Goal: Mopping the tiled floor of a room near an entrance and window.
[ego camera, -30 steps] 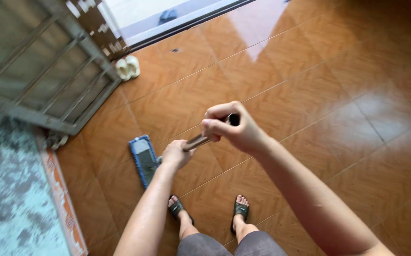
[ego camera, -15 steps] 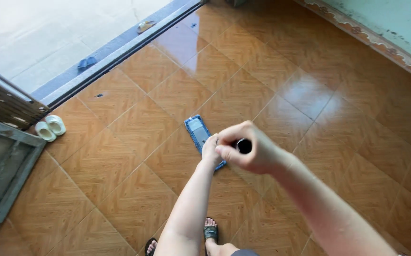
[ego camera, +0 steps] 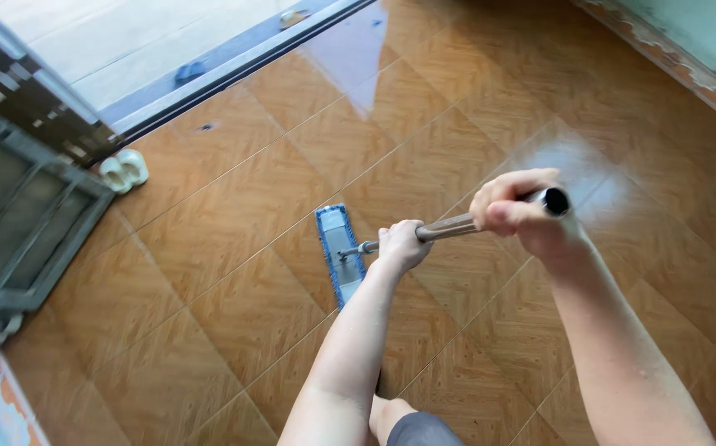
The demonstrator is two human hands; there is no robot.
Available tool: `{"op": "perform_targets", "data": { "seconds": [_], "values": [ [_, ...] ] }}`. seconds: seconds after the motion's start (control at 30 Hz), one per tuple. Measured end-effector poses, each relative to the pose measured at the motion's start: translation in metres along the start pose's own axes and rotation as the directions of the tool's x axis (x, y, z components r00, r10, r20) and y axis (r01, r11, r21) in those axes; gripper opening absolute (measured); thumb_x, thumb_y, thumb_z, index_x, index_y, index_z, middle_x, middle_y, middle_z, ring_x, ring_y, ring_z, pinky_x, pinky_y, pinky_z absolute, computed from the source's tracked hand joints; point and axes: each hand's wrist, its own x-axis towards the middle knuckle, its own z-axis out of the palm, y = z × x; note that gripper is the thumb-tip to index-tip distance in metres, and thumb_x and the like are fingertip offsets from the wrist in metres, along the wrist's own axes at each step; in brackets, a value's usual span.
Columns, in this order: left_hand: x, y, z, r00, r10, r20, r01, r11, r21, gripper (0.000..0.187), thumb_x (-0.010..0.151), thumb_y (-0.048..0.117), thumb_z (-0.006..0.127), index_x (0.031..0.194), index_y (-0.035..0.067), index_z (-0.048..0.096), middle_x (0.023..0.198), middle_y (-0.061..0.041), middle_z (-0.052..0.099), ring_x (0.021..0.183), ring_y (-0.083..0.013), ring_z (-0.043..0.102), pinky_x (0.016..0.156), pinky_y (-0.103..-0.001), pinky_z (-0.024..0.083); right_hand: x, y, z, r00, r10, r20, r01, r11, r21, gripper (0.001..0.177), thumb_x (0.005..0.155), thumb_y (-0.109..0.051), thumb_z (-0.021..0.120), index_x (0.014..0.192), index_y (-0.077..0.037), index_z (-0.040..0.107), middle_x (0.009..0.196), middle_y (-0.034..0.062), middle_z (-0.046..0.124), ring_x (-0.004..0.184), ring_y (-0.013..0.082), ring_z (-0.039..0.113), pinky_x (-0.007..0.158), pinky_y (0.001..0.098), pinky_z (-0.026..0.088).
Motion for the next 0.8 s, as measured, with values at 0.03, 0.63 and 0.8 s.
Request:
{"op": "perform_targets", "data": {
  "seconds": [0.03, 0.63, 0.8],
  "values": [
    [-0.014, -0.011, -0.006, 0.999, -0.026, -0.02, 0.026, 1.0, -0.007, 0.019, 0.086, 0.038, 0.07, 0.088, 0.02, 0.076, 0.095, -0.007, 0.076, 0.099, -0.0283, 0.069, 0.089, -0.044, 0.04, 0.003, 0.001, 0.012, 1.0, 0.0, 0.03, 0.0, 1.0, 0.013, 0.026, 0.081, -0.017, 0.068, 0.062, -0.004, 0.058, 0.059, 0.0065, 0.057, 0.054, 0.0151, 0.05, 0.049, 0.0308, 0.037],
    [-0.398, -0.361, -0.068, 0.768, -0.556, -0.318, 0.569, 0.82, -0.061, 0.014, 0.085, 0.035, 0.072, 0.09, 0.022, 0.074, 0.1, -0.004, 0.075, 0.102, -0.029, 0.07, 0.093, -0.051, 0.048, -0.08, 0.078, 0.439, 0.948, -0.029, 0.317, -0.131, 0.872, 0.472, 0.034, 0.087, -0.015, 0.071, 0.064, -0.001, 0.05, 0.063, 0.0106, 0.054, 0.059, 0.0188, 0.05, 0.054, 0.0324, 0.039],
    [-0.51, -0.438, -0.055, 0.662, -0.645, -0.383, 0.682, 0.729, -0.049, 0.015, 0.08, 0.03, 0.08, 0.091, 0.022, 0.072, 0.104, -0.003, 0.073, 0.104, -0.029, 0.068, 0.086, -0.046, 0.052, -0.147, 0.096, 0.532, 0.865, 0.054, 0.498, -0.24, 0.917, 0.319, 0.026, 0.095, -0.017, 0.067, 0.077, 0.0, 0.061, 0.075, 0.0046, 0.06, 0.071, 0.0125, 0.053, 0.07, 0.0292, 0.046]
  ]
}}
